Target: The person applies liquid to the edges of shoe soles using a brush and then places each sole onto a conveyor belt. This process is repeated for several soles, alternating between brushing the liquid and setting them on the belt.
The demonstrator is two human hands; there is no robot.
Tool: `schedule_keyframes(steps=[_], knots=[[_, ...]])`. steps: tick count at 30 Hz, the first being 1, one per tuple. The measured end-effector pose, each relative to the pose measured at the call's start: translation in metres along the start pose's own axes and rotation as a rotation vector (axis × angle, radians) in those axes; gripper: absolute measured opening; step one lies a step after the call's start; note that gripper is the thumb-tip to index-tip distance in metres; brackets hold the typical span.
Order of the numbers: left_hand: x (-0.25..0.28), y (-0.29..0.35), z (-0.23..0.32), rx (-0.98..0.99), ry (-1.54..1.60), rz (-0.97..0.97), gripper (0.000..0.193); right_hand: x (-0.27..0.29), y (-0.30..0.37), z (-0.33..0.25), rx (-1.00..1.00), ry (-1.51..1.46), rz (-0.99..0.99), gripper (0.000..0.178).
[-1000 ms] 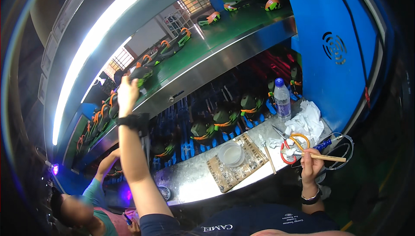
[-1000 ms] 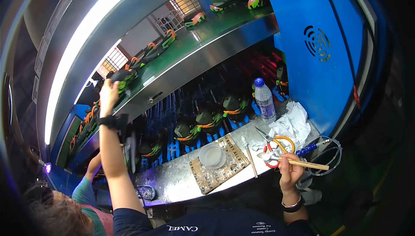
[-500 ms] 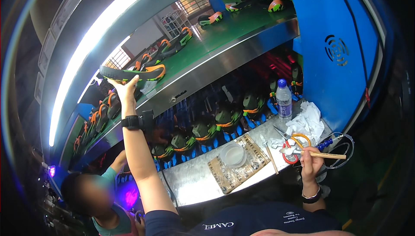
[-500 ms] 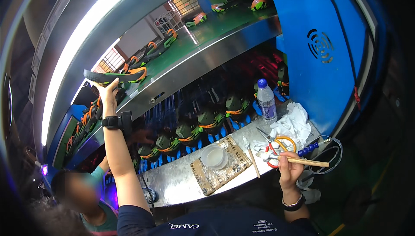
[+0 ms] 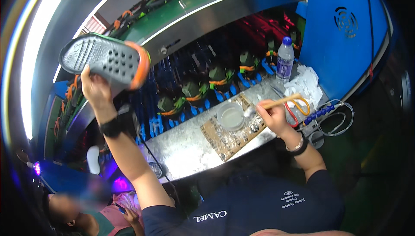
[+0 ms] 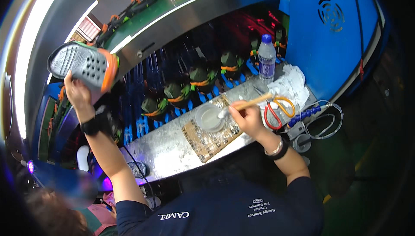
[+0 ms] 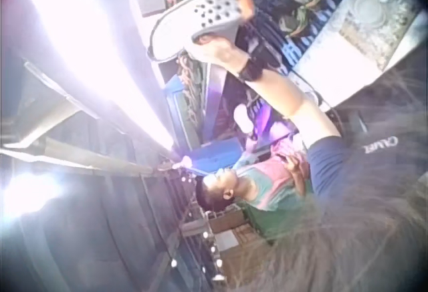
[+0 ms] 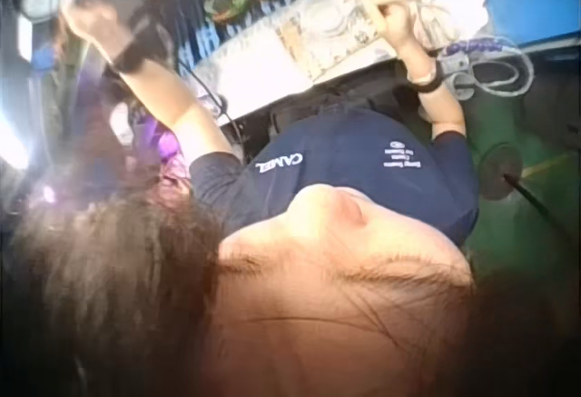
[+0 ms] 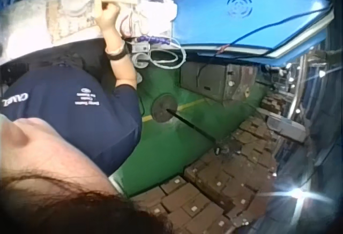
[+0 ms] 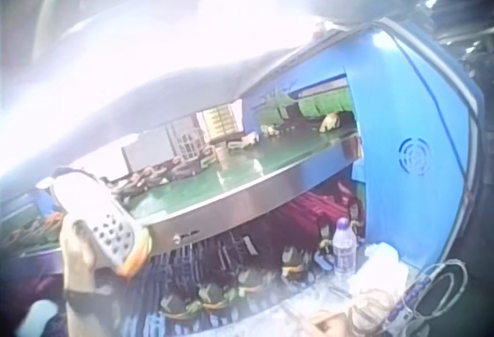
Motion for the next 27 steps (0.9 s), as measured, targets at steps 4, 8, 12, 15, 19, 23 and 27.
schedule_keyframes(steps=[4,8,12,15,19,23,27], knots=[[-0.02,0.115,-0.026,0.147,-0.241,-0.117,0.029,-0.024,-0.018,0.033,-0.178,0.323,-0.183,0.016],[-0.002,0.237,-0.071,0.614,-0.149,-0.344,0.037,-0.057,-0.02,0.047,-0.138,0.44,-0.33,0.019],[0.05,0.323,-0.127,0.931,0.172,-0.266,0.047,-0.07,-0.018,0.055,-0.161,0.572,-0.425,0.023],[0.054,0.358,-0.142,0.958,0.381,-0.19,0.065,-0.064,-0.017,0.063,-0.241,0.564,-0.397,0.022],[-0.002,0.388,-0.125,1.11,0.834,-0.406,0.09,-0.064,-0.016,0.059,-0.292,0.448,-0.403,0.019],[-0.002,0.387,-0.13,1.255,0.804,-0.429,0.086,-0.061,-0.012,0.053,-0.4,0.312,-0.444,0.021],[0.011,0.314,-0.13,0.906,0.309,-0.264,0.067,-0.053,-0.016,0.038,-0.409,0.396,-0.386,0.017]])
Point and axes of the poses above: each hand's wrist, its own y-axis away from the middle knuckle, its own x-axis out of the back of the hand, z = x × y, the point moved 7 cm from there along -y, towards the middle knuckle, and after that the axes turned 8 degrees about -y, right-handed, at the moved point
